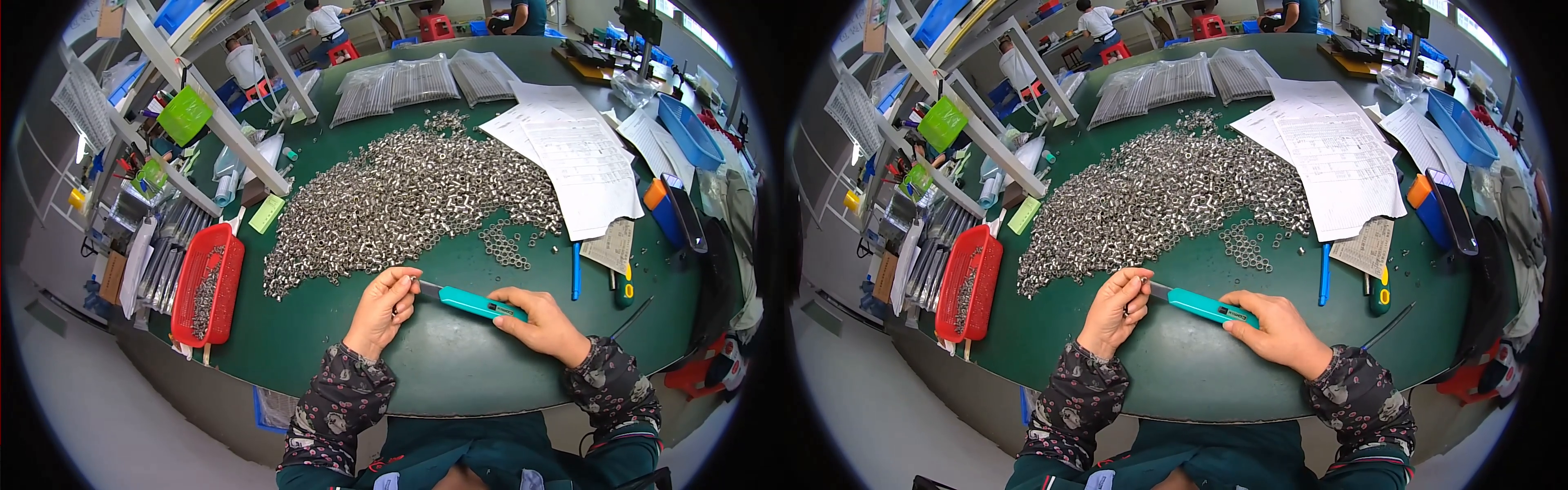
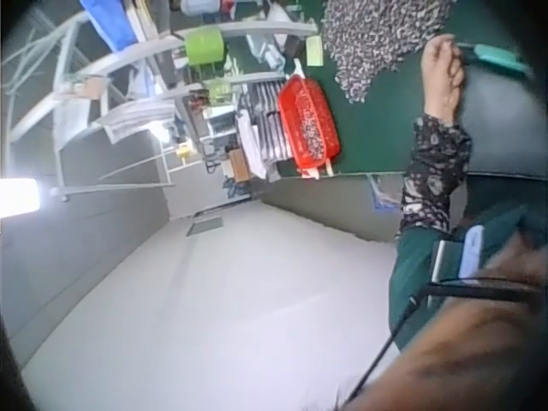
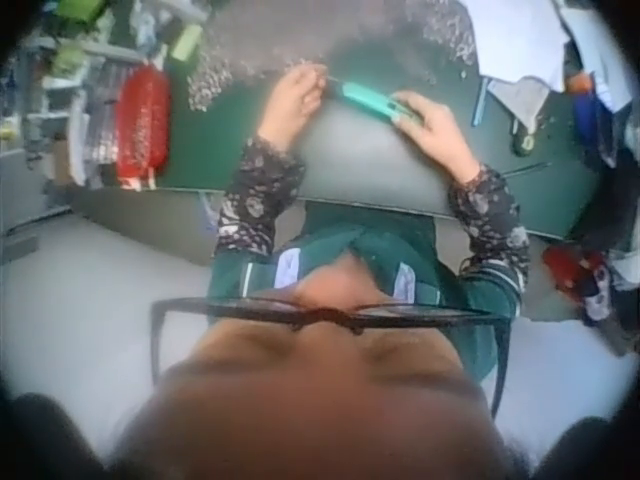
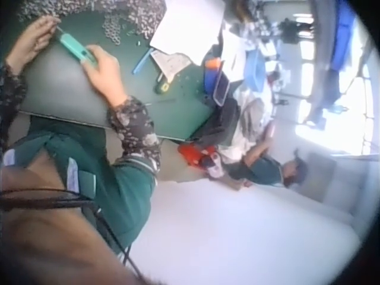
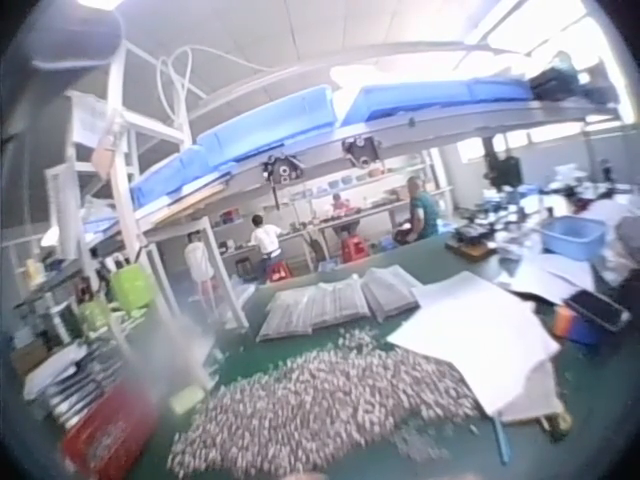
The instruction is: Using a utility knife to process or deburr small metal components at a workbench.
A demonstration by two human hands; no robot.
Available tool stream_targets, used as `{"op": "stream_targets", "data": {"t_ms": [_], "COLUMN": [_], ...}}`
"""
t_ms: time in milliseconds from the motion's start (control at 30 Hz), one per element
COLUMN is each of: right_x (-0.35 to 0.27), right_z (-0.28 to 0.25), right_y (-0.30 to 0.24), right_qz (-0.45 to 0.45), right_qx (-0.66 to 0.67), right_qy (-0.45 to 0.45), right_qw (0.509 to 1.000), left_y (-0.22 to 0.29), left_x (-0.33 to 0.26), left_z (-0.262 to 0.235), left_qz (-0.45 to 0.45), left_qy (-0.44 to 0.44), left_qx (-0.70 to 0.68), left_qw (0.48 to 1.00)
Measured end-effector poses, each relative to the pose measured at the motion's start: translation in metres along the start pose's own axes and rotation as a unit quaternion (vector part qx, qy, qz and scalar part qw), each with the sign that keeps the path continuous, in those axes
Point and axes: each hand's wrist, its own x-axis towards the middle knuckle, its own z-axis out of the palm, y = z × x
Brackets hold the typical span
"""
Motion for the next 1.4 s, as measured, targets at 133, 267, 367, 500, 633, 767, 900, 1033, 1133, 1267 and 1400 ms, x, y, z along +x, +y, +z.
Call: {"op": "stream_targets", "data": {"t_ms": [133,267,367,500,633,767,900,1033,1133,1267,1400], "right_x": [0.000,0.001,0.000,-0.001,-0.002,-0.002,-0.005,-0.006,-0.004,-0.005,-0.003], "right_z": [0.000,-0.003,-0.001,-0.001,-0.002,0.000,0.009,0.010,0.008,0.006,0.004], "right_y": [0.002,-0.001,0.003,0.005,0.006,0.003,0.006,-0.007,-0.009,-0.005,-0.005], "right_qz": [0.009,0.064,0.058,0.063,0.131,0.092,-0.053,-0.098,-0.124,-0.103,-0.100], "right_qx": [0.031,0.069,0.094,0.104,0.196,0.138,-0.006,-0.187,-0.213,-0.216,-0.218], "right_qy": [-0.008,-0.041,-0.043,-0.054,-0.089,-0.059,0.039,0.094,0.126,0.135,0.131], "right_qw": [0.999,0.995,0.993,0.991,0.968,0.984,0.998,0.973,0.961,0.961,0.962], "left_y": [-0.001,-0.001,-0.002,-0.003,-0.005,-0.007,-0.007,-0.004,-0.005,-0.001,0.000], "left_x": [0.002,0.001,0.000,-0.001,-0.002,-0.001,0.000,0.000,-0.002,-0.001,-0.001], "left_z": [0.001,0.001,0.003,0.003,0.002,0.001,0.001,0.003,0.004,0.002,0.001], "left_qz": [0.007,0.012,0.016,0.022,0.055,0.065,0.051,0.035,0.022,0.015,0.006], "left_qy": [-0.005,-0.007,-0.010,-0.017,-0.027,-0.012,0.006,0.023,0.046,0.044,0.047], "left_qx": [-0.002,0.005,0.020,0.022,0.052,0.062,0.055,0.022,-0.001,-0.006,-0.016], "left_qw": [1.000,1.000,1.000,0.999,0.997,0.996,0.997,0.999,0.999,0.999,0.999]}}
